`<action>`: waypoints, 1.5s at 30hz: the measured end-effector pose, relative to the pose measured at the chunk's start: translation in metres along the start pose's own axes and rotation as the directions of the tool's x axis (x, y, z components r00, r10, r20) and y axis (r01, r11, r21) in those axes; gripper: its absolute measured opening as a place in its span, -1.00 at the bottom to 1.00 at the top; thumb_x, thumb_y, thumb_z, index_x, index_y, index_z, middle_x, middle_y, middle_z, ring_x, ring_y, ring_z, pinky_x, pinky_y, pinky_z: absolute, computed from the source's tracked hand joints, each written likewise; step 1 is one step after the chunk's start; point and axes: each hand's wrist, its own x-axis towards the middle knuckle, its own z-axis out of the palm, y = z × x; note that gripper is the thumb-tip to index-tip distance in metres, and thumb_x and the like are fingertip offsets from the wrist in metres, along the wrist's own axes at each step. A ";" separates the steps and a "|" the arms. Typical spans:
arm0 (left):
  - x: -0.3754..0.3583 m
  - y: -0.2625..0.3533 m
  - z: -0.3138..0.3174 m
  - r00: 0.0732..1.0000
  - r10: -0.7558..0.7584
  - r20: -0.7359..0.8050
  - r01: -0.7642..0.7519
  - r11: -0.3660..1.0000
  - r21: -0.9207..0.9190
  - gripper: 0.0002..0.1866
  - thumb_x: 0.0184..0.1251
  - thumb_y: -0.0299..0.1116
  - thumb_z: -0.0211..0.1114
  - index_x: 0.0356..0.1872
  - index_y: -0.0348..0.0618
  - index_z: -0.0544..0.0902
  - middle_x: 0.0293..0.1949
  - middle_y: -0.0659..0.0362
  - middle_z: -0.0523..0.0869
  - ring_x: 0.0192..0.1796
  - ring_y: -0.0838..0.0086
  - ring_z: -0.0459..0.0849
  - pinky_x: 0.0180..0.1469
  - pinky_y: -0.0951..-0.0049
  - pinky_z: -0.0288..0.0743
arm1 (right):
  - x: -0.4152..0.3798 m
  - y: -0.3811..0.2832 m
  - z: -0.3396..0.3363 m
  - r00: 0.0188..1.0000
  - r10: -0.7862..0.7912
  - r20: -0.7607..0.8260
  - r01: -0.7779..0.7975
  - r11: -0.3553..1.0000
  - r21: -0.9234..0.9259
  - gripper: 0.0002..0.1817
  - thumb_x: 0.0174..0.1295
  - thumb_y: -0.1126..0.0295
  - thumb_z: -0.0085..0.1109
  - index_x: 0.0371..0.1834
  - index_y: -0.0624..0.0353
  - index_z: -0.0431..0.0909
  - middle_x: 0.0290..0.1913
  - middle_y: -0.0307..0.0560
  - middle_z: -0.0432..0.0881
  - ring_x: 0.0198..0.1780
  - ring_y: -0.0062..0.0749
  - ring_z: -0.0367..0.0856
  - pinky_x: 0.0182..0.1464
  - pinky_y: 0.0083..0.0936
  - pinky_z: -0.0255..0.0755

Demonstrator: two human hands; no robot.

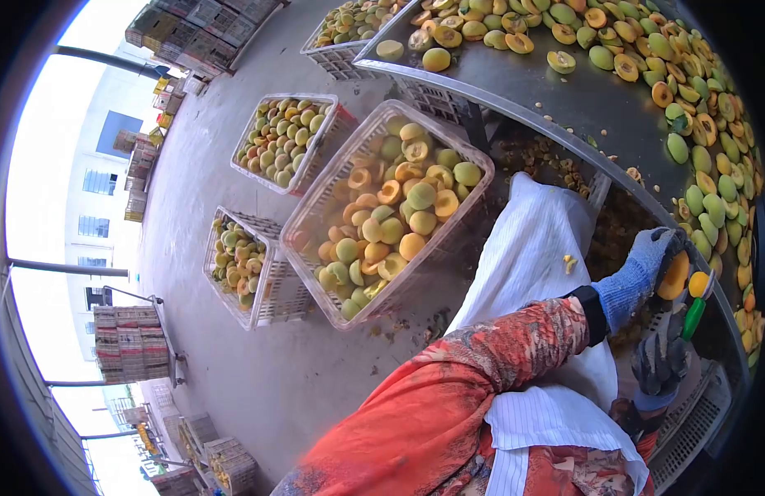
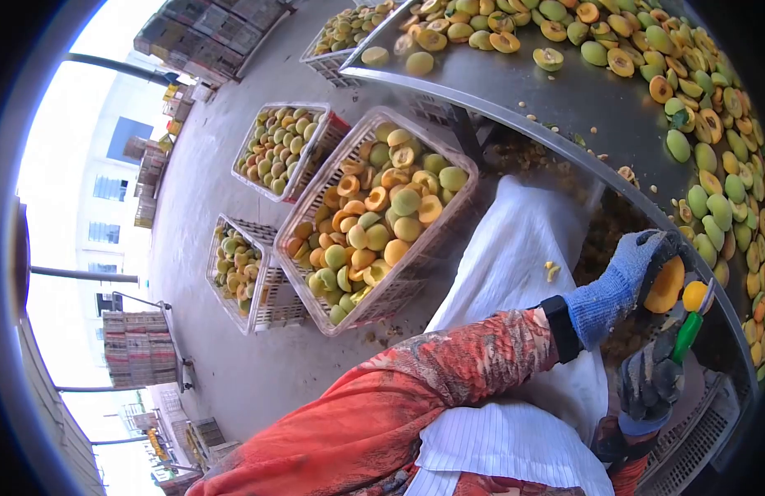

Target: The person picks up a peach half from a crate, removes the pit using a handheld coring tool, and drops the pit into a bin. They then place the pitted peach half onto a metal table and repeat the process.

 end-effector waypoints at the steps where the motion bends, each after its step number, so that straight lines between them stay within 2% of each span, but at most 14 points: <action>1: 0.005 0.004 -0.008 0.998 -0.035 -0.049 0.032 0.998 -0.054 -0.76 0.25 -0.27 0.22 -0.23 -0.25 0.64 -0.40 0.27 0.63 -0.37 0.64 0.49 -0.32 0.62 0.39 | 0.002 -0.009 -0.005 0.999 -0.037 -0.015 0.038 0.998 0.041 -0.84 0.20 0.34 0.04 -0.20 0.12 0.40 -0.76 -0.37 0.26 -0.79 -0.67 0.22 -0.75 -0.67 0.10; 6: -0.034 0.133 -0.120 0.937 0.332 -0.111 -0.270 0.888 0.373 -0.68 0.12 -0.43 0.26 -0.07 -0.28 0.57 -0.27 0.15 0.65 -0.22 0.53 0.60 -0.10 0.61 0.45 | 0.015 -0.020 -0.053 0.851 -0.098 -0.515 -0.297 0.720 -0.627 -0.73 0.21 0.32 0.07 -0.05 0.14 0.40 -0.64 -0.37 0.33 -0.75 -0.71 0.24 -0.74 -0.72 0.14; 7: -0.060 0.160 -0.147 0.953 0.149 -0.263 -0.066 0.952 0.300 -0.67 0.10 -0.48 0.22 -0.06 -0.27 0.55 -0.24 0.17 0.65 -0.22 0.53 0.59 -0.08 0.59 0.46 | 0.011 -0.015 -0.056 0.852 -0.104 -0.512 -0.282 0.733 -0.619 -0.71 0.20 0.32 0.08 -0.04 0.17 0.39 -0.66 -0.35 0.31 -0.77 -0.70 0.20 -0.75 -0.71 0.13; 8: -0.063 0.150 -0.208 0.825 0.519 -0.225 -0.232 0.673 0.702 -0.65 0.06 -0.53 0.18 -0.05 -0.21 0.55 -0.22 0.20 0.63 -0.20 0.51 0.60 -0.09 0.54 0.50 | 0.010 -0.010 -0.059 0.853 -0.112 -0.509 -0.267 0.745 -0.611 -0.68 0.18 0.32 0.08 -0.04 0.20 0.37 -0.69 -0.34 0.28 -0.79 -0.69 0.16 -0.76 -0.70 0.11; 10: -0.118 0.162 -0.301 0.694 0.667 -0.272 0.259 0.122 0.958 -0.62 0.01 -0.50 0.15 -0.05 -0.12 0.55 -0.09 0.02 0.61 -0.08 0.19 0.61 -0.03 0.34 0.49 | 0.010 -0.004 -0.063 0.865 -0.097 -0.492 -0.263 0.747 -0.610 -0.68 0.19 0.30 0.08 -0.05 0.21 0.38 -0.71 -0.34 0.28 -0.79 -0.69 0.16 -0.75 -0.71 0.10; 14: -0.241 0.153 -0.378 0.444 0.559 -0.700 0.893 -0.212 0.397 -0.33 0.04 -0.18 0.24 0.24 -0.05 0.30 0.03 -0.11 0.48 0.00 -0.02 0.53 0.02 0.12 0.43 | 0.018 -0.008 -0.051 0.870 -0.062 -0.489 -0.306 0.710 -0.634 -0.66 0.21 0.27 0.08 0.00 0.18 0.39 -0.68 -0.32 0.34 -0.76 -0.64 0.27 -0.75 -0.67 0.16; 22: -0.170 0.186 -0.334 0.624 0.357 -0.695 0.779 -0.361 0.513 -0.54 0.13 -0.02 0.15 -0.03 -0.08 0.57 -0.10 -0.06 0.63 -0.02 0.12 0.59 0.00 0.17 0.45 | 0.022 -0.018 -0.015 0.850 0.068 -0.522 -0.247 0.927 -0.282 -0.65 0.07 0.56 0.19 -0.03 0.28 0.44 -0.40 -0.19 0.56 -0.52 -0.52 0.54 -0.51 -0.61 0.46; 26: -0.027 0.201 -0.219 0.851 0.519 0.088 0.000 -0.167 0.986 -0.70 0.20 -0.43 0.20 -0.02 -0.23 0.57 -0.09 0.05 0.66 -0.05 0.27 0.63 0.05 0.41 0.44 | 0.008 -0.015 -0.037 0.852 0.108 -0.513 -0.223 0.960 -0.167 -0.63 0.07 0.55 0.24 -0.01 0.27 0.44 -0.35 -0.15 0.59 -0.48 -0.54 0.56 -0.48 -0.62 0.48; 29: 0.067 0.164 -0.099 0.915 0.388 0.112 -0.266 0.372 0.889 -0.76 0.20 -0.49 0.23 -0.11 -0.30 0.61 -0.13 0.07 0.68 -0.11 0.47 0.64 -0.01 0.50 0.47 | -0.001 -0.007 -0.052 0.863 0.057 -0.503 -0.190 0.957 -0.219 -0.62 0.10 0.47 0.24 0.01 0.25 0.44 -0.27 -0.18 0.60 -0.44 -0.62 0.55 -0.50 -0.66 0.46; 35: 0.154 0.027 0.081 0.794 0.137 0.593 -0.608 0.147 0.780 -0.47 0.17 -0.40 0.28 0.19 -0.23 0.38 0.10 0.05 0.53 0.11 0.35 0.53 0.09 0.48 0.41 | -0.011 -0.019 -0.066 0.833 0.091 -0.546 -0.194 0.972 -0.135 -0.65 0.17 0.34 0.21 0.01 0.14 0.42 -0.37 -0.24 0.54 -0.54 -0.64 0.46 -0.56 -0.67 0.40; 38: 0.148 -0.015 0.127 0.792 -0.100 0.602 -0.605 -0.261 0.753 -0.36 -0.01 -0.20 0.39 0.16 -0.15 0.43 0.16 -0.02 0.45 0.21 0.15 0.41 0.24 0.34 0.28 | -0.015 -0.026 -0.073 0.818 0.114 -0.564 -0.198 0.976 -0.089 -0.66 0.17 0.33 0.21 -0.02 0.15 0.41 -0.38 -0.25 0.53 -0.55 -0.62 0.46 -0.55 -0.66 0.40; 40: 0.160 -0.022 0.123 0.796 -0.081 0.600 -0.604 -0.195 0.773 -0.44 -0.01 -0.30 0.36 0.10 -0.17 0.48 0.12 0.02 0.50 0.19 0.20 0.44 0.23 0.36 0.31 | -0.019 -0.029 -0.073 0.819 0.057 -0.571 -0.165 0.976 -0.139 -0.64 0.15 0.34 0.24 -0.01 0.14 0.41 -0.39 -0.24 0.53 -0.55 -0.62 0.46 -0.54 -0.67 0.41; 42: 0.174 -0.020 0.100 0.862 0.040 0.506 -0.443 0.545 0.712 -0.57 0.07 -0.38 0.25 0.04 -0.21 0.52 0.04 -0.04 0.54 -0.01 0.23 0.60 0.05 0.28 0.52 | -0.022 -0.027 -0.074 0.826 0.031 -0.562 -0.123 0.984 -0.126 -0.63 0.13 0.34 0.25 -0.02 0.14 0.42 -0.38 -0.24 0.53 -0.55 -0.62 0.47 -0.54 -0.67 0.40; 45: 0.147 0.041 0.063 0.922 -0.244 0.300 0.167 0.951 0.261 -0.49 0.23 -0.11 0.06 0.15 -0.18 0.41 0.02 -0.13 0.53 -0.10 0.04 0.63 -0.16 0.10 0.63 | -0.022 -0.028 -0.073 0.839 -0.023 -0.544 -0.113 0.970 -0.214 -0.63 0.08 0.35 0.28 -0.05 0.16 0.45 -0.37 -0.22 0.55 -0.54 -0.63 0.48 -0.52 -0.66 0.39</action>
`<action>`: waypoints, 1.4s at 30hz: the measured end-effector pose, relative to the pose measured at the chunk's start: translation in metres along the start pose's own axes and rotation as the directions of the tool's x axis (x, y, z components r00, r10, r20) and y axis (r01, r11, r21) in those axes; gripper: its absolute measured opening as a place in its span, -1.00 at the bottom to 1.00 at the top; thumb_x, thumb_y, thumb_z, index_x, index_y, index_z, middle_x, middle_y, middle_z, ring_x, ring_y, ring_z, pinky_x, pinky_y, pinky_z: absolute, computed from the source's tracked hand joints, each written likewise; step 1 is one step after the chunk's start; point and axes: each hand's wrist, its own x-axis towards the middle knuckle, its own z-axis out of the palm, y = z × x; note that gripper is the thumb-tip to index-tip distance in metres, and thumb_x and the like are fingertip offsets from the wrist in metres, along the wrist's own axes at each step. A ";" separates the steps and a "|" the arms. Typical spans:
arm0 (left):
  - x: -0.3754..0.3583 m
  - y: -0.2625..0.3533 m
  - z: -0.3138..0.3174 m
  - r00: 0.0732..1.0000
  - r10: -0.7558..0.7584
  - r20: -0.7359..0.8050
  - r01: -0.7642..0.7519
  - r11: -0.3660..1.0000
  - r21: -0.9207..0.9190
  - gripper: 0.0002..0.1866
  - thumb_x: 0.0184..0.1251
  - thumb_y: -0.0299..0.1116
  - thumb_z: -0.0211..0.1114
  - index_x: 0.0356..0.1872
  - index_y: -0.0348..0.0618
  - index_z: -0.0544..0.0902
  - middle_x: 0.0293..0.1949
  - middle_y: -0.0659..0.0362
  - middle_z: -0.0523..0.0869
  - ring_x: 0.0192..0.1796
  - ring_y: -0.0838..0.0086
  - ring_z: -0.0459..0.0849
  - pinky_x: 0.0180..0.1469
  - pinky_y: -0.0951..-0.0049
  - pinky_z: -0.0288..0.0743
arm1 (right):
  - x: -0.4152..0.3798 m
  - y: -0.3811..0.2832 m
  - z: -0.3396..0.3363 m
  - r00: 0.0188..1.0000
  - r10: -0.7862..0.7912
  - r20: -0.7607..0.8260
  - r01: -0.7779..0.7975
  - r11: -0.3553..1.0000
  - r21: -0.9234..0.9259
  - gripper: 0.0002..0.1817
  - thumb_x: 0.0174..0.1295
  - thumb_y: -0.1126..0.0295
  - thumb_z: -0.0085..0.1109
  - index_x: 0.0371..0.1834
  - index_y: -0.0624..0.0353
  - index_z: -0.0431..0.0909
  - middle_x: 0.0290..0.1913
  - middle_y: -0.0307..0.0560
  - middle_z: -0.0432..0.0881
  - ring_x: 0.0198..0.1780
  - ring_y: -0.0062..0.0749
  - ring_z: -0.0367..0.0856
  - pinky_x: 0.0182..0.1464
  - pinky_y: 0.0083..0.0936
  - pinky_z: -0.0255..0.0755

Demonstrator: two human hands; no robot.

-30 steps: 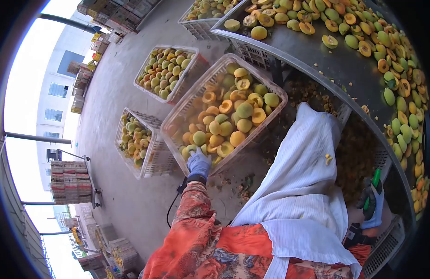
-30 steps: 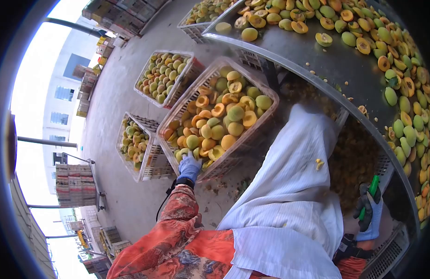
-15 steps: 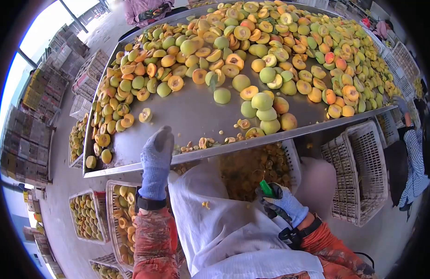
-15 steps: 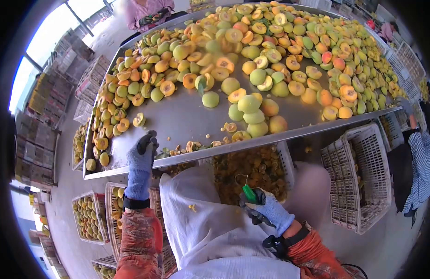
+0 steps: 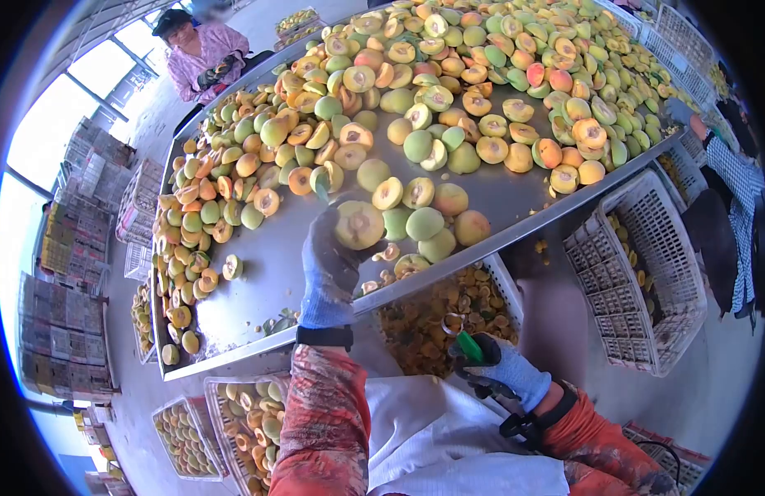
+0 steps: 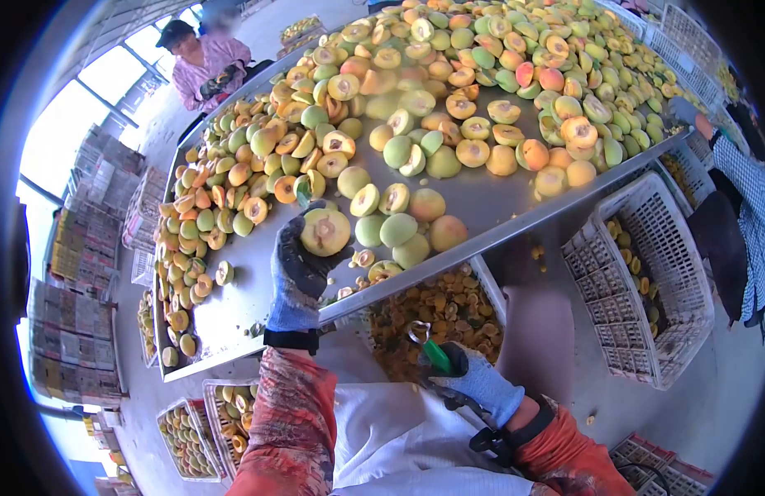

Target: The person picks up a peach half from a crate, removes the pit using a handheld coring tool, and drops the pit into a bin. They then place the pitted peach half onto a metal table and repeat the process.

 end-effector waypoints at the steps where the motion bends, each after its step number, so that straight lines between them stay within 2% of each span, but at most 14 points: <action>1: -0.018 0.006 -0.014 0.994 -0.094 0.057 0.104 0.973 -0.207 -0.44 0.27 -0.02 -0.01 0.19 -0.17 0.37 0.01 -0.13 0.54 -0.10 -0.02 0.62 -0.21 0.06 0.64 | 0.001 -0.001 0.003 0.999 -0.029 -0.016 0.027 0.996 -0.087 -0.63 0.06 0.35 0.29 -0.07 0.18 0.46 -0.37 -0.20 0.56 -0.54 -0.62 0.49 -0.50 -0.64 0.39; 5: -0.091 0.010 -0.007 0.990 -0.116 -0.079 0.105 0.985 -0.138 -0.41 0.30 0.07 -0.03 0.16 -0.20 0.37 -0.08 -0.14 0.59 -0.26 0.07 0.68 -0.33 0.15 0.67 | 0.001 -0.026 0.045 0.733 -0.666 0.136 0.429 0.298 -0.853 -0.58 0.02 0.33 0.26 -0.04 0.19 0.43 -0.33 0.05 0.59 -0.43 -0.21 0.61 -0.39 -0.33 0.45; 8: -0.129 0.003 -0.015 0.995 0.092 0.040 -0.100 0.929 0.355 -0.44 0.31 0.03 -0.02 0.13 -0.24 0.40 -0.18 -0.07 0.64 -0.37 0.18 0.69 -0.50 0.29 0.65 | 0.003 -0.039 0.069 0.650 -0.688 0.322 0.352 -0.103 -0.930 -0.47 0.00 0.33 0.22 0.09 0.21 0.36 -0.30 0.08 0.53 -0.40 -0.09 0.57 -0.36 -0.29 0.43; 11: -0.157 0.004 -0.006 0.999 -0.020 -0.048 0.024 0.997 0.076 -0.46 0.32 0.01 -0.02 0.10 -0.25 0.42 -0.25 -0.02 0.66 -0.40 0.23 0.69 -0.60 0.37 0.59 | 0.001 -0.041 0.083 0.530 -0.715 0.455 0.234 -0.393 -0.890 -0.53 0.03 0.31 0.11 0.07 0.12 0.39 -0.38 -0.07 0.51 -0.47 -0.21 0.55 -0.42 -0.25 0.39; 15: -0.175 0.003 -0.004 0.968 0.249 0.015 -0.232 0.877 0.421 -0.55 0.36 -0.09 -0.04 0.01 -0.27 0.48 -0.24 0.05 0.64 -0.43 0.32 0.69 -0.61 0.44 0.55 | -0.011 -0.035 0.093 0.597 -0.614 0.516 0.137 -0.555 -0.820 -0.53 0.06 0.37 0.00 0.11 0.17 0.36 -0.38 -0.06 0.53 -0.45 -0.28 0.56 -0.43 -0.24 0.37; 27: -0.217 0.010 0.049 0.870 0.477 -0.125 -0.346 0.771 0.535 -0.75 0.29 -0.44 0.08 -0.14 -0.41 0.61 -0.15 0.06 0.67 -0.17 0.45 0.60 -0.06 0.48 0.46 | -0.028 0.017 0.101 0.636 -0.679 0.367 0.475 -0.030 -0.879 -0.54 0.09 0.36 0.04 0.09 0.27 0.33 -0.43 0.04 0.57 -0.46 -0.09 0.60 -0.50 -0.21 0.39; 31: -0.206 0.015 0.033 0.995 0.070 -0.075 -0.024 0.867 0.498 -0.62 0.31 -0.15 0.07 -0.07 -0.29 0.53 -0.45 0.10 0.58 -0.37 0.49 0.56 -0.33 0.48 0.50 | -0.023 0.003 0.078 0.625 -0.540 0.563 0.350 -0.450 -0.821 -0.46 0.01 0.36 -0.01 0.12 0.33 0.29 -0.46 -0.07 0.51 -0.55 -0.18 0.54 -0.54 -0.28 0.33; 32: -0.225 0.019 0.054 0.975 0.221 -0.004 -0.168 0.755 0.634 -0.67 0.30 -0.41 0.05 0.03 -0.36 0.48 -0.04 0.02 0.59 -0.07 0.30 0.58 -0.08 0.35 0.52 | -0.024 0.006 0.079 0.693 -0.463 0.552 0.318 -0.491 -0.811 -0.47 -0.02 0.36 0.02 0.08 0.35 0.32 -0.44 -0.09 0.53 -0.51 -0.20 0.56 -0.51 -0.31 0.36; 34: -0.192 -0.001 0.027 0.957 0.287 0.051 -0.280 0.855 0.438 -0.64 0.33 -0.24 0.02 -0.05 -0.32 0.53 -0.26 0.05 0.59 -0.22 0.37 0.57 -0.20 0.40 0.50 | -0.036 0.018 0.093 0.651 -0.591 0.476 0.386 -0.282 -0.878 -0.86 -0.06 0.35 0.13 -0.49 0.14 0.63 -0.47 -0.08 0.63 -0.43 -0.27 0.61 -0.45 -0.33 0.43; 35: -0.158 -0.018 -0.007 0.952 0.287 0.101 -0.304 0.921 0.244 -0.60 0.31 -0.13 0.06 -0.06 -0.27 0.53 -0.43 0.08 0.57 -0.33 0.47 0.55 -0.30 0.48 0.48 | -0.046 0.024 0.101 0.495 -0.812 0.307 0.482 -0.037 -0.875 -0.86 -0.10 0.40 0.19 -0.46 0.20 0.56 -0.51 -0.03 0.62 -0.48 -0.25 0.60 -0.46 -0.31 0.44; 36: -0.182 -0.007 0.037 0.952 0.284 0.110 -0.303 0.923 0.237 -0.60 0.31 -0.13 0.06 -0.06 -0.27 0.53 -0.43 0.08 0.57 -0.33 0.47 0.55 -0.30 0.48 0.48 | -0.052 0.011 0.109 0.729 -0.617 0.296 0.443 0.096 -0.891 -0.67 -0.05 0.27 0.21 -0.21 0.15 0.49 -0.37 0.01 0.62 -0.36 -0.16 0.59 -0.34 -0.30 0.43; 38: -0.239 0.012 0.102 0.757 0.596 0.269 -0.508 0.277 0.816 -0.68 0.36 -0.33 -0.03 -0.06 -0.35 0.55 -0.12 0.00 0.61 -0.13 0.27 0.59 -0.09 0.33 0.51 | -0.064 -0.004 0.109 0.896 -0.356 0.264 0.355 0.219 -0.909 -0.48 0.00 0.15 0.23 0.05 0.10 0.43 -0.23 0.05 0.63 -0.24 -0.06 0.58 -0.21 -0.29 0.42; 40: -0.233 0.010 0.099 0.764 0.583 0.276 -0.518 0.299 0.801 -0.68 0.37 -0.32 -0.03 -0.06 -0.35 0.56 -0.13 -0.01 0.61 -0.13 0.27 0.58 -0.08 0.34 0.50 | -0.074 -0.006 0.107 0.653 -0.731 0.198 0.709 0.497 -0.500 -0.81 -0.07 0.43 0.20 -0.33 0.17 0.57 -0.52 -0.06 0.59 -0.44 -0.17 0.56 -0.35 -0.32 0.40; 42: -0.231 0.009 0.099 0.766 0.579 0.279 -0.528 0.320 0.787 -0.67 0.38 -0.31 -0.03 -0.06 -0.34 0.56 -0.13 -0.01 0.61 -0.12 0.28 0.58 -0.06 0.35 0.49 | -0.062 -0.023 0.088 0.832 -0.492 0.254 0.543 0.636 -0.548 -0.72 -0.08 0.40 0.18 -0.24 0.19 0.51 -0.50 0.02 0.57 -0.45 -0.17 0.58 -0.36 -0.31 0.43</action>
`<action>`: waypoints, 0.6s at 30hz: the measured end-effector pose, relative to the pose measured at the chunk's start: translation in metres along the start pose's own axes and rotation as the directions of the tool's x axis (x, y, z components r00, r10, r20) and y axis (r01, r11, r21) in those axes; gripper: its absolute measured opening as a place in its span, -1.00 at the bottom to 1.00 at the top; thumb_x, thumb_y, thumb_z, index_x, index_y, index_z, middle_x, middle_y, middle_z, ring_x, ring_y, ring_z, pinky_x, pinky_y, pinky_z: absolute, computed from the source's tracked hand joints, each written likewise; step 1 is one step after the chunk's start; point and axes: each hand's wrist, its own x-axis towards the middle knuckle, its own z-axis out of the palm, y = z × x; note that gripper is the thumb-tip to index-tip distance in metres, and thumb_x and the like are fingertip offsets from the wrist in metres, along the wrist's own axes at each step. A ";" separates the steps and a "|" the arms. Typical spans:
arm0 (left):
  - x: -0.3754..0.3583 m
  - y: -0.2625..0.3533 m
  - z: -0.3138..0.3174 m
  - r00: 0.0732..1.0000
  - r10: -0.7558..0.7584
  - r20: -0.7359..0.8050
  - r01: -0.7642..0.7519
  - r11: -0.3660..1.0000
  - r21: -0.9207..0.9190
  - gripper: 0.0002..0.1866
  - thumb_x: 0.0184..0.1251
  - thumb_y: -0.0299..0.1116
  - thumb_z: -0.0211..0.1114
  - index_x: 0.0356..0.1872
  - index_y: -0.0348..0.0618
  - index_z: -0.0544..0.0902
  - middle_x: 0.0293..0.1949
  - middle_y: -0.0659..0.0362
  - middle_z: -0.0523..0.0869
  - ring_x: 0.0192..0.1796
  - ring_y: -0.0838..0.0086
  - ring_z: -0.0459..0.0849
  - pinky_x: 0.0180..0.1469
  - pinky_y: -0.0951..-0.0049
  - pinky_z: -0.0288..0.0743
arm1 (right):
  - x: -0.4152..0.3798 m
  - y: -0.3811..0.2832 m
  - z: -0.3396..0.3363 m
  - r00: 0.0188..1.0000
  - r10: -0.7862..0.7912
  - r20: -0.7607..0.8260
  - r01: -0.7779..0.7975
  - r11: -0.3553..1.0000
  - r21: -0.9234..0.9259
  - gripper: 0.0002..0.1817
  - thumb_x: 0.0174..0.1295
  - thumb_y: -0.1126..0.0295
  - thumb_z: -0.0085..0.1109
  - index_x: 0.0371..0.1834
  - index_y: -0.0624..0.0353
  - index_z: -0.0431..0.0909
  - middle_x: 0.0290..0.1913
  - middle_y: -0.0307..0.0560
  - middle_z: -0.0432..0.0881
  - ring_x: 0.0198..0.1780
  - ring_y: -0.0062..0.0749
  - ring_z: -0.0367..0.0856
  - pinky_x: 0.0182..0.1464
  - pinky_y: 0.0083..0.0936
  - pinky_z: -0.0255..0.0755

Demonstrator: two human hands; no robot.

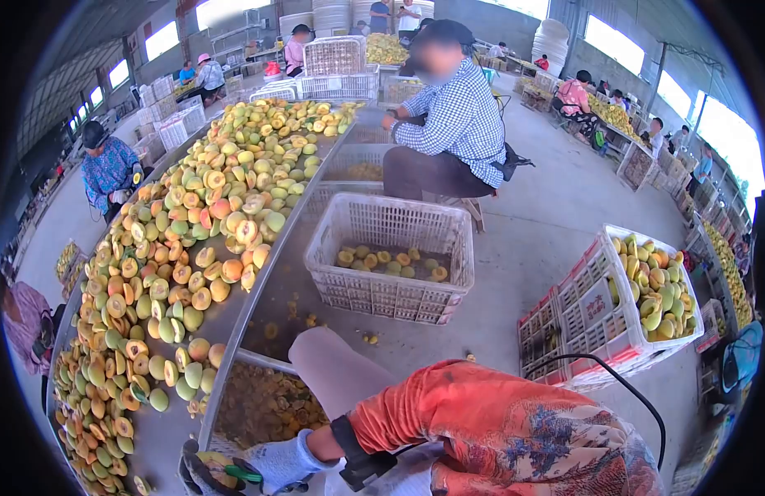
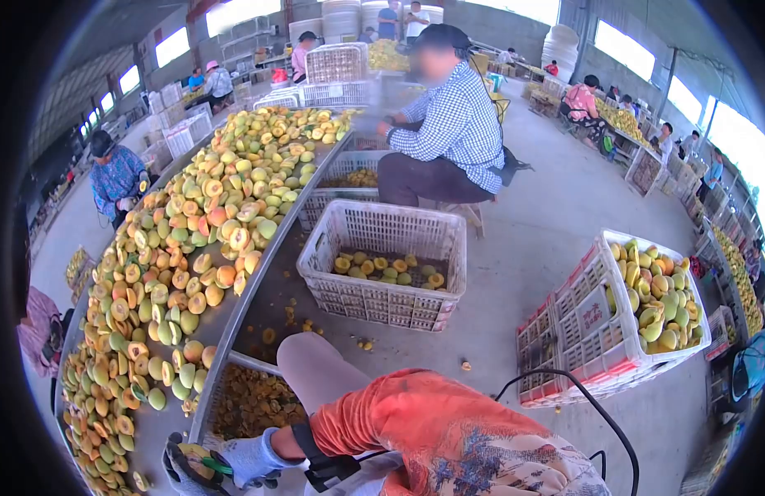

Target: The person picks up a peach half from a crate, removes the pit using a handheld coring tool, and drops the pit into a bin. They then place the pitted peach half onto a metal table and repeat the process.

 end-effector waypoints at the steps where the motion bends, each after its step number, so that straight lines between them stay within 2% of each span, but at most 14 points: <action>1: 0.001 0.010 0.004 0.981 -0.190 0.031 0.193 0.976 -0.103 -0.67 0.38 -0.30 -0.03 -0.05 -0.34 0.56 -0.13 -0.01 0.61 -0.11 0.27 0.58 -0.05 0.34 0.48 | 0.005 0.000 -0.013 0.952 0.222 0.210 -0.222 0.975 -0.020 -0.63 -0.09 0.37 0.17 -0.15 0.21 0.46 -0.47 0.10 0.56 -0.46 -0.17 0.60 -0.38 -0.30 0.46; 2: 0.003 0.016 0.006 0.927 -0.367 0.079 0.375 0.905 -0.199 -0.66 0.39 -0.29 -0.03 -0.05 -0.34 0.56 -0.12 -0.02 0.61 -0.10 0.27 0.57 -0.03 0.34 0.47 | 0.006 -0.006 -0.022 0.961 0.237 0.144 -0.226 0.970 -0.094 -0.59 -0.12 0.35 0.21 -0.13 0.16 0.42 -0.45 0.16 0.56 -0.47 -0.19 0.61 -0.41 -0.30 0.47; 4: 0.005 0.007 0.012 0.927 -0.374 0.013 0.364 0.893 -0.267 -0.64 0.39 -0.25 -0.02 -0.05 -0.36 0.55 -0.12 -0.01 0.61 -0.10 0.27 0.57 -0.03 0.33 0.46 | 0.015 0.015 -0.017 0.996 0.046 -0.073 -0.079 0.840 -0.537 -0.50 -0.09 0.35 0.21 -0.01 0.21 0.37 -0.45 0.07 0.58 -0.49 -0.23 0.61 -0.50 -0.36 0.45; 6: 0.005 0.007 0.017 0.930 -0.367 -0.007 0.354 0.900 -0.256 -0.64 0.39 -0.25 -0.02 -0.06 -0.36 0.55 -0.12 -0.01 0.61 -0.10 0.27 0.56 -0.04 0.33 0.46 | 0.010 0.016 -0.008 0.966 -0.158 -0.205 -0.067 0.613 -0.787 -0.54 0.04 0.35 0.10 0.04 0.25 0.36 -0.46 0.01 0.58 -0.49 -0.20 0.59 -0.51 -0.37 0.43; 7: 0.005 0.007 0.021 0.906 -0.423 -0.011 0.388 0.840 -0.380 -0.63 0.39 -0.24 -0.02 -0.06 -0.36 0.56 -0.12 0.01 0.61 -0.11 0.28 0.56 -0.04 0.33 0.46 | 0.013 0.028 0.004 0.933 -0.287 -0.215 -0.051 0.489 -0.871 -0.58 0.11 0.35 0.02 0.06 0.27 0.35 -0.46 -0.01 0.57 -0.50 -0.18 0.58 -0.52 -0.36 0.42; 8: 0.005 0.009 0.022 0.879 -0.477 -0.006 0.412 0.765 -0.494 -0.63 0.39 -0.23 -0.03 -0.07 -0.35 0.56 -0.12 0.02 0.61 -0.11 0.29 0.56 -0.05 0.33 0.46 | 0.013 0.029 0.011 0.943 -0.263 -0.206 -0.044 0.514 -0.857 -0.64 0.19 0.42 -0.16 0.07 0.25 0.35 -0.47 0.00 0.56 -0.52 -0.17 0.56 -0.52 -0.36 0.41; 9: 0.005 0.012 0.022 0.881 -0.473 0.001 0.412 0.767 -0.492 -0.63 0.39 -0.23 -0.03 -0.07 -0.35 0.56 -0.12 0.02 0.61 -0.11 0.29 0.56 -0.05 0.33 0.46 | 0.016 0.028 0.017 0.958 -0.150 -0.246 -0.075 0.694 -0.716 -0.59 0.12 0.39 -0.03 0.08 0.22 0.34 -0.42 0.04 0.58 -0.46 -0.12 0.59 -0.44 -0.32 0.45; 11: 0.004 0.021 0.022 0.897 -0.439 -0.063 0.390 0.849 -0.356 -0.67 0.38 -0.28 0.00 -0.11 -0.34 0.59 -0.14 0.04 0.63 -0.13 0.28 0.58 -0.06 0.33 0.48 | 0.001 0.012 0.029 0.913 -0.093 -0.398 -0.099 0.894 -0.437 -0.67 0.19 0.38 -0.12 -0.01 0.25 0.43 -0.32 0.15 0.61 -0.28 -0.01 0.62 -0.26 -0.31 0.49; 12: 0.003 0.008 0.024 0.974 -0.162 -0.160 0.156 0.986 -0.052 -0.73 0.35 -0.35 0.05 -0.15 -0.34 0.61 -0.16 0.04 0.65 -0.15 0.28 0.60 -0.07 0.34 0.49 | 0.009 0.010 0.026 0.964 0.096 -0.246 -0.198 0.880 -0.432 -0.69 0.23 0.38 -0.18 -0.05 0.20 0.49 -0.24 0.17 0.60 -0.11 0.00 0.58 -0.08 -0.35 0.44; 13: 0.007 0.002 0.023 0.974 -0.164 -0.153 0.159 0.986 -0.048 -0.73 0.35 -0.35 0.05 -0.15 -0.34 0.61 -0.16 0.04 0.65 -0.15 0.28 0.60 -0.07 0.34 0.49 | 0.016 0.012 0.028 0.964 0.101 -0.248 -0.202 0.882 -0.425 -0.69 0.23 0.38 -0.18 -0.05 0.20 0.49 -0.24 0.17 0.60 -0.11 0.00 0.58 -0.08 -0.35 0.44; 15: 0.010 -0.004 0.020 0.981 -0.115 -0.154 0.077 0.969 -0.235 -0.76 0.32 -0.40 0.08 -0.16 -0.38 0.61 -0.15 0.02 0.66 -0.17 0.30 0.62 -0.08 0.35 0.51 | 0.025 0.021 0.032 0.977 0.141 -0.159 -0.173 0.962 -0.210 -0.72 0.15 0.39 -0.09 -0.12 0.20 0.54 -0.22 0.13 0.61 -0.09 -0.05 0.58 -0.06 -0.33 0.41; 16: 0.013 0.001 0.017 0.972 -0.216 -0.090 0.180 0.937 -0.299 -0.74 0.34 -0.43 0.06 -0.12 -0.43 0.57 -0.11 0.00 0.64 -0.16 0.30 0.62 -0.08 0.38 0.51 | 0.025 0.021 0.032 0.977 0.193 -0.093 -0.213 0.909 -0.357 -0.73 0.01 0.40 0.05 -0.22 0.26 0.57 -0.23 0.10 0.62 -0.10 -0.08 0.59 -0.09 -0.31 0.41; 17: 0.025 -0.038 0.029 0.935 -0.349 -0.056 0.243 0.749 -0.616 -0.60 0.31 -0.14 0.06 -0.08 -0.31 0.53 -0.41 0.07 0.56 -0.29 0.42 0.54 -0.24 0.45 0.48 | 0.021 0.007 0.027 0.981 -0.021 -0.193 -0.062 0.908 -0.414 -0.72 -0.11 0.36 0.18 -0.33 0.28 0.54 -0.38 0.20 0.60 -0.29 0.02 0.59 -0.26 -0.21 0.46; 18: 0.026 -0.081 0.027 0.934 -0.354 0.044 0.304 0.727 -0.615 -0.62 0.31 -0.19 0.05 -0.10 -0.35 0.54 -0.43 0.08 0.57 -0.40 0.40 0.57 -0.37 0.47 0.50 | 0.010 -0.006 0.023 0.964 0.102 -0.244 -0.189 0.911 -0.367 -0.66 -0.12 0.35 0.19 -0.23 0.26 0.50 -0.39 0.17 0.60 -0.32 0.03 0.59 -0.28 -0.21 0.45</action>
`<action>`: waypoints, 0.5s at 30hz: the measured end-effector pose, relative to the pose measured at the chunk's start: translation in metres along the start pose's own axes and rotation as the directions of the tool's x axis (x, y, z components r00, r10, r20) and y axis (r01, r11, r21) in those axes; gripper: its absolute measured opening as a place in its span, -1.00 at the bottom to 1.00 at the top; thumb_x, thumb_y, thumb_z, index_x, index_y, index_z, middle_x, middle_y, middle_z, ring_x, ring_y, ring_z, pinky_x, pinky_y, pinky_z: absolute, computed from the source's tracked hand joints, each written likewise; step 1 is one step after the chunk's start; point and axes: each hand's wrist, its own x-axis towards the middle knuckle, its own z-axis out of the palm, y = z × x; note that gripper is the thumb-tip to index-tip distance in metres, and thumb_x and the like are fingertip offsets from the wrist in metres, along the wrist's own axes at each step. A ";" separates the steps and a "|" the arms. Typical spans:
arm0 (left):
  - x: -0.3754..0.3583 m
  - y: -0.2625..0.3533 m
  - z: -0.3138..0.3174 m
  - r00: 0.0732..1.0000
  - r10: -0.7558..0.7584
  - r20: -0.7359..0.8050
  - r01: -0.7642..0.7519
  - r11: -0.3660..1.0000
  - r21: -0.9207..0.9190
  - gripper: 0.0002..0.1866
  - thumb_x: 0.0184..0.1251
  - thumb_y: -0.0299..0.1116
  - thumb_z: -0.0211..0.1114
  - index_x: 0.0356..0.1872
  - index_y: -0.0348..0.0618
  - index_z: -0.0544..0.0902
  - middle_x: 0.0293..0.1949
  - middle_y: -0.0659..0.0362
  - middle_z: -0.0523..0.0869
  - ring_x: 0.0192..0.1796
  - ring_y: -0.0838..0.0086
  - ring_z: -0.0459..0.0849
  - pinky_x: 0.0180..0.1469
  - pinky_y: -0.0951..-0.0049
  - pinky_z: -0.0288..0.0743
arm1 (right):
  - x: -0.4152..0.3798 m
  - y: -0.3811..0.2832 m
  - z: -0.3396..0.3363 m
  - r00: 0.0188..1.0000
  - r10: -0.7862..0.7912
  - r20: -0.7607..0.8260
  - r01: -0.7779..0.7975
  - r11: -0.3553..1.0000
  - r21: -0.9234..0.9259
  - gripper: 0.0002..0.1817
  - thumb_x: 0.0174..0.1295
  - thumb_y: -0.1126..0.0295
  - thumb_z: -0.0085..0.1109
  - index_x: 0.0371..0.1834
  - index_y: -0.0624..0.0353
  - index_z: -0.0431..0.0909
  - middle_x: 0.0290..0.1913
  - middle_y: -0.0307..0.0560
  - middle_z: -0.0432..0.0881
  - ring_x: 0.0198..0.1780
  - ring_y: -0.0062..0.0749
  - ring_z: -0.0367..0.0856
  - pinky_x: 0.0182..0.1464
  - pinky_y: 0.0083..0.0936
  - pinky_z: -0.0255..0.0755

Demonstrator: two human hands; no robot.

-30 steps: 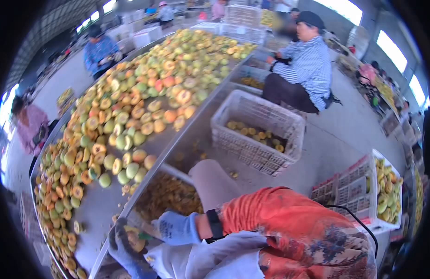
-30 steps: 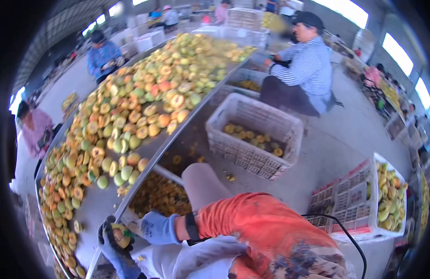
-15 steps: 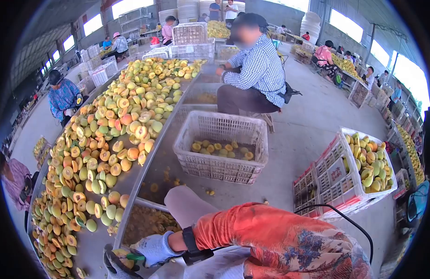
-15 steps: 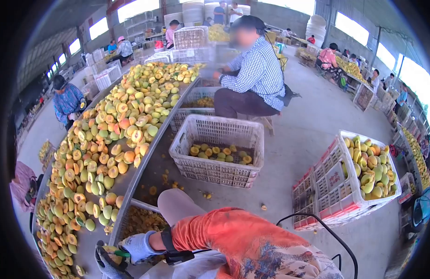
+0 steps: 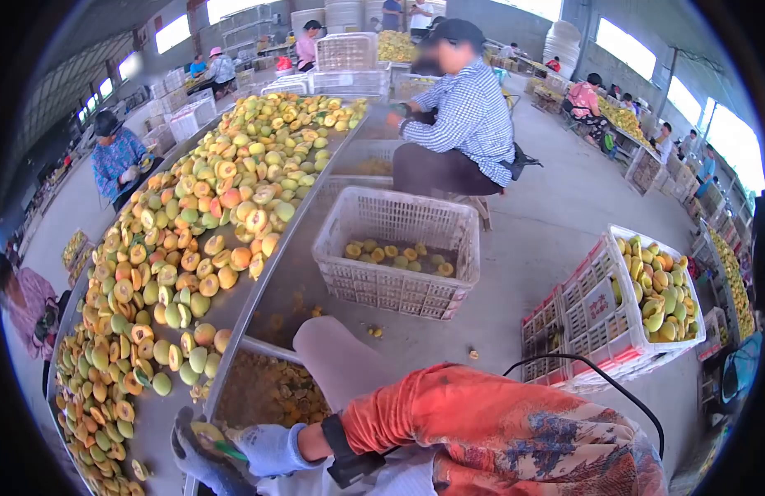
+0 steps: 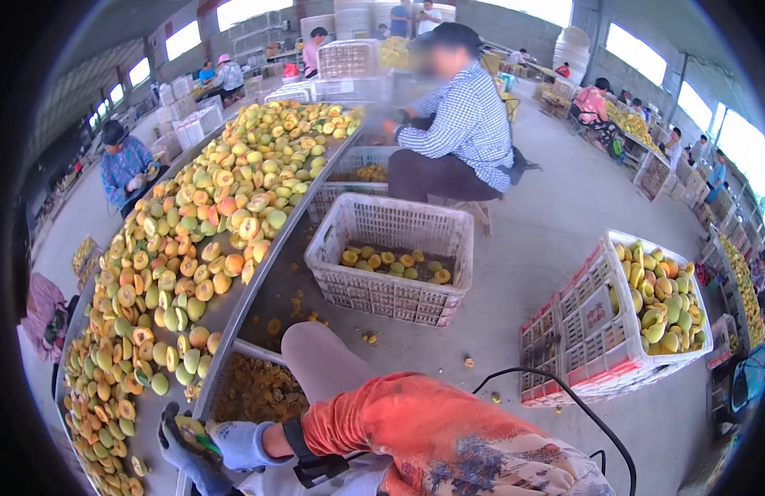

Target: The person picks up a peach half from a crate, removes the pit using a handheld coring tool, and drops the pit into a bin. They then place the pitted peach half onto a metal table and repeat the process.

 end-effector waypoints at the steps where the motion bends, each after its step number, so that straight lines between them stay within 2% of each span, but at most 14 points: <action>1: 0.003 0.000 -0.011 0.997 -0.067 0.047 0.067 0.998 0.018 -0.64 0.32 -0.24 0.04 -0.12 -0.39 0.55 -0.45 0.09 0.58 -0.51 0.38 0.59 -0.49 0.48 0.52 | 0.001 0.011 0.008 0.998 -0.048 -0.029 0.046 0.995 -0.085 -0.56 -0.12 0.35 0.19 -0.12 0.30 0.42 -0.43 0.16 0.60 -0.36 0.04 0.60 -0.31 -0.19 0.45; 2: 0.001 -0.008 -0.015 1.000 -0.002 0.004 0.002 0.993 0.117 -0.66 0.33 -0.27 0.05 -0.12 -0.39 0.54 -0.46 0.11 0.58 -0.50 0.43 0.57 -0.48 0.55 0.48 | 0.001 0.012 0.008 0.998 -0.069 0.008 0.069 0.989 -0.133 -0.48 -0.10 0.36 0.18 -0.04 0.36 0.34 -0.45 0.20 0.59 -0.39 0.04 0.60 -0.34 -0.19 0.45; 3: -0.006 -0.002 -0.015 1.000 -0.018 0.014 0.018 0.999 0.044 -0.71 0.34 -0.33 0.04 -0.13 -0.39 0.55 -0.44 0.12 0.57 -0.45 0.40 0.60 -0.43 0.54 0.49 | 0.000 0.011 0.007 0.996 -0.093 0.002 0.092 0.988 -0.124 -0.51 -0.09 0.38 0.15 -0.07 0.43 0.34 -0.45 0.25 0.57 -0.39 0.06 0.60 -0.34 -0.19 0.45; 4: -0.017 0.016 -0.004 1.000 0.017 0.008 -0.017 0.998 0.063 -0.73 0.36 -0.37 0.03 -0.11 -0.39 0.54 -0.36 0.10 0.61 -0.34 0.39 0.63 -0.31 0.51 0.51 | 0.000 0.011 0.007 0.997 -0.048 0.068 0.050 0.998 -0.041 -0.55 -0.03 0.38 0.15 -0.08 0.39 0.34 -0.45 0.22 0.58 -0.45 -0.03 0.62 -0.41 -0.22 0.45; 5: -0.016 -0.003 -0.010 0.956 0.272 -0.109 -0.251 0.953 0.172 -0.72 0.38 -0.38 0.01 -0.06 -0.39 0.53 -0.25 0.05 0.63 -0.22 0.39 0.62 -0.18 0.48 0.51 | -0.001 -0.008 -0.008 0.951 0.133 0.278 -0.187 0.966 0.177 -0.61 0.04 0.37 0.14 -0.09 0.34 0.34 -0.48 0.17 0.58 -0.51 -0.18 0.62 -0.50 -0.28 0.43; 7: -0.023 0.002 -0.011 0.949 0.291 -0.117 -0.284 0.956 0.076 -0.66 0.40 -0.30 -0.04 -0.02 -0.38 0.51 -0.12 0.02 0.63 -0.06 0.27 0.60 -0.13 0.36 0.54 | 0.001 -0.008 -0.003 0.941 0.045 0.335 -0.164 0.928 0.336 -0.65 0.08 0.37 0.14 -0.10 0.28 0.34 -0.49 0.09 0.57 -0.56 -0.32 0.61 -0.57 -0.34 0.41; 9: -0.026 0.011 -0.010 0.981 0.169 -0.097 -0.177 0.981 -0.080 -0.64 0.41 -0.25 -0.04 0.00 -0.36 0.48 -0.16 0.01 0.62 -0.10 0.26 0.60 -0.14 0.32 0.57 | 0.003 -0.001 0.005 0.959 -0.008 0.282 -0.053 0.977 0.208 -0.61 0.06 0.33 0.15 -0.08 0.27 0.34 -0.47 0.13 0.58 -0.51 -0.16 0.62 -0.50 -0.26 0.44; 11: -0.019 -0.001 -0.023 0.980 -0.154 -0.124 0.117 0.957 -0.266 -0.59 0.39 -0.18 -0.04 0.00 -0.37 0.46 -0.21 -0.03 0.61 -0.20 0.23 0.63 -0.20 0.28 0.60 | -0.001 0.009 0.016 0.983 -0.182 -0.012 0.178 0.971 -0.160 -0.57 0.05 0.26 0.18 -0.05 0.24 0.35 -0.43 0.18 0.59 -0.43 0.01 0.60 -0.40 -0.18 0.46; 12: -0.017 -0.009 -0.025 0.992 -0.023 -0.126 0.019 0.999 -0.031 -0.55 0.37 -0.12 -0.03 -0.01 -0.37 0.47 -0.23 -0.04 0.60 -0.31 0.24 0.64 -0.24 0.28 0.60 | -0.001 0.012 0.015 0.992 -0.116 0.047 0.122 0.979 -0.162 -0.53 0.03 0.22 0.18 -0.03 0.25 0.36 -0.39 0.23 0.58 -0.35 0.12 0.58 -0.32 -0.12 0.45; 13: -0.017 -0.015 -0.027 0.992 -0.030 -0.126 0.027 0.999 -0.029 -0.55 0.37 -0.12 -0.03 -0.01 -0.37 0.47 -0.23 -0.04 0.60 -0.31 0.24 0.64 -0.24 0.28 0.60 | -0.002 0.013 0.014 0.993 -0.109 0.049 0.116 0.980 -0.159 -0.53 0.03 0.22 0.18 -0.03 0.25 0.36 -0.39 0.23 0.58 -0.35 0.12 0.58 -0.32 -0.12 0.45; 15: -0.017 -0.012 -0.021 0.992 0.074 -0.105 -0.069 0.996 0.049 -0.56 0.36 -0.12 -0.01 -0.02 -0.36 0.48 -0.25 -0.04 0.61 -0.34 0.25 0.64 -0.27 0.30 0.60 | -0.003 0.012 0.011 0.987 -0.148 0.062 0.156 0.977 -0.144 -0.58 0.01 0.29 0.13 -0.12 0.37 0.37 -0.41 0.27 0.59 -0.33 0.09 0.60 -0.28 -0.16 0.47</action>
